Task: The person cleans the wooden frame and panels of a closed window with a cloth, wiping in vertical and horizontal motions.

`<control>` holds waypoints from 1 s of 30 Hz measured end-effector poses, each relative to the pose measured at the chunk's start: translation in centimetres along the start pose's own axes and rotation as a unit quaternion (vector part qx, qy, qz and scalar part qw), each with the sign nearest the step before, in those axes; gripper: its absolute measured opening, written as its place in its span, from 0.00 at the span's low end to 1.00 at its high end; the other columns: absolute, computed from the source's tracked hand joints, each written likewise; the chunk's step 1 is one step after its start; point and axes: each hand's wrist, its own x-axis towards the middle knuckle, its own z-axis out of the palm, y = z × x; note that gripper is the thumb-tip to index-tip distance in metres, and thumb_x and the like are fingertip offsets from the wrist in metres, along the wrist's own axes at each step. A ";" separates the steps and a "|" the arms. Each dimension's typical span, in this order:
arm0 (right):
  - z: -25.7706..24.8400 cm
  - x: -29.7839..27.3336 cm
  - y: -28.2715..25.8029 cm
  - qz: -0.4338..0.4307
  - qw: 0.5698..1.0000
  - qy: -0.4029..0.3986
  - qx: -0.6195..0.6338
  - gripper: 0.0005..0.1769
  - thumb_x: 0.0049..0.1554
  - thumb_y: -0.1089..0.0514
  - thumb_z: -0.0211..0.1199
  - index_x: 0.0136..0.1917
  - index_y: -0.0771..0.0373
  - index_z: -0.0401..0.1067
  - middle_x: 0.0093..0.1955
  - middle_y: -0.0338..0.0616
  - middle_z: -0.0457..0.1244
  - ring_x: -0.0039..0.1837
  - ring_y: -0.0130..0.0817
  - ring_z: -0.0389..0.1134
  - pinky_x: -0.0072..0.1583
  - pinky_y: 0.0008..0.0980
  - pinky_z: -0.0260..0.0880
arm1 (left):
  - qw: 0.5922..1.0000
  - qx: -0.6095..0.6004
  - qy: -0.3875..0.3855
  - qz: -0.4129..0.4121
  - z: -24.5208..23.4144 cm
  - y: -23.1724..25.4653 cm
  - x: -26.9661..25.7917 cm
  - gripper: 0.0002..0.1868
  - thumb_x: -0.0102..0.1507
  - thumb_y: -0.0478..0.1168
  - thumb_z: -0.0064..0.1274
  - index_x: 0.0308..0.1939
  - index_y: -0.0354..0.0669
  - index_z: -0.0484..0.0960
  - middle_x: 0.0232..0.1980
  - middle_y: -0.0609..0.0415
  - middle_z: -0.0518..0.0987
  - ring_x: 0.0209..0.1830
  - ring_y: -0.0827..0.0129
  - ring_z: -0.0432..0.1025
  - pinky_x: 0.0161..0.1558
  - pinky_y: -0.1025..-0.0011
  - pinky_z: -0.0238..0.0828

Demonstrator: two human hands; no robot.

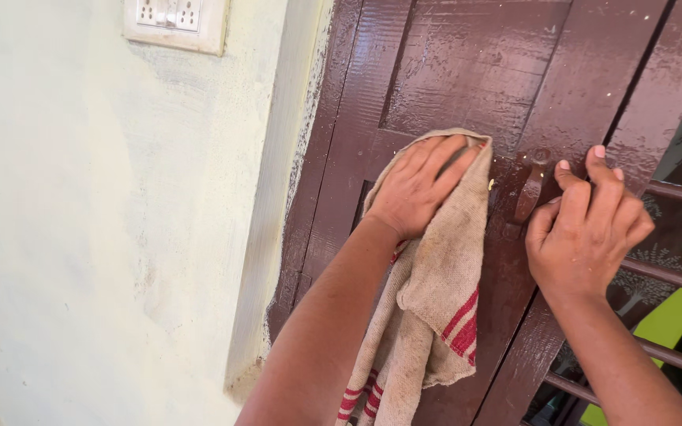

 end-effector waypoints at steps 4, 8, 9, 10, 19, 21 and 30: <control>0.4 -0.3 0.1 -0.003 1.000 -0.012 -0.015 0.18 0.63 0.65 0.55 0.66 0.57 0.69 0.78 0.43 0.54 0.75 0.41 0.55 0.73 0.41 0.48 | 0.994 0.049 0.000 -0.102 -0.9 -2.8 -2.3 0.37 0.69 0.46 0.40 0.82 0.51 0.48 0.82 0.43 0.52 0.81 0.51 0.50 0.79 0.57 0.46; 0.2 -0.1 0.0 -0.002 1.000 -0.019 -0.015 0.19 0.62 0.64 0.56 0.66 0.58 0.69 0.78 0.45 0.54 0.76 0.43 0.55 0.72 0.42 0.48 | 0.984 0.081 -0.057 -0.148 -2.4 -5.3 -3.6 0.37 0.70 0.47 0.40 0.81 0.46 0.47 0.82 0.47 0.50 0.82 0.54 0.49 0.81 0.59 0.43; 0.0 -0.1 -0.1 -0.001 1.000 -0.018 -0.013 0.18 0.63 0.64 0.57 0.66 0.58 0.69 0.78 0.45 0.54 0.76 0.44 0.55 0.72 0.43 0.48 | 0.985 0.084 -0.056 -0.141 -2.4 -5.4 -3.8 0.37 0.70 0.45 0.39 0.82 0.46 0.47 0.82 0.48 0.50 0.83 0.56 0.49 0.82 0.60 0.43; 0.0 0.1 -0.2 -0.001 1.000 -0.016 -0.009 0.17 0.64 0.63 0.57 0.66 0.58 0.69 0.78 0.46 0.54 0.77 0.44 0.55 0.72 0.43 0.48 | 0.985 0.087 -0.054 -0.136 -2.2 -5.6 -3.9 0.37 0.70 0.44 0.38 0.82 0.45 0.47 0.83 0.48 0.49 0.83 0.58 0.49 0.83 0.60 0.43; -0.2 0.2 -0.3 0.010 0.999 -0.015 0.042 0.19 0.64 0.63 0.56 0.68 0.59 0.68 0.79 0.49 0.54 0.76 0.50 0.56 0.72 0.47 0.50 | 0.982 0.052 0.024 -0.178 -0.9 -7.3 -5.9 0.37 0.69 0.43 0.45 0.79 0.34 0.51 0.83 0.40 0.47 0.83 0.49 0.43 0.81 0.55 0.38; -0.1 0.2 -0.3 0.012 0.999 -0.012 0.045 0.18 0.64 0.63 0.56 0.67 0.59 0.68 0.80 0.50 0.54 0.76 0.50 0.56 0.72 0.48 0.50 | 0.980 0.072 0.021 -0.185 -0.5 -6.9 -5.5 0.37 0.68 0.42 0.46 0.78 0.35 0.53 0.83 0.37 0.48 0.83 0.46 0.44 0.81 0.52 0.39; -0.2 0.3 -0.6 0.015 0.999 -0.025 0.044 0.19 0.62 0.65 0.56 0.67 0.59 0.68 0.81 0.52 0.53 0.76 0.50 0.55 0.72 0.48 0.50 | 0.910 -0.124 0.080 -0.386 2.7 -2.5 -0.1 0.33 0.70 0.38 0.45 0.80 0.48 0.57 0.81 0.41 0.55 0.83 0.49 0.48 0.79 0.36 0.31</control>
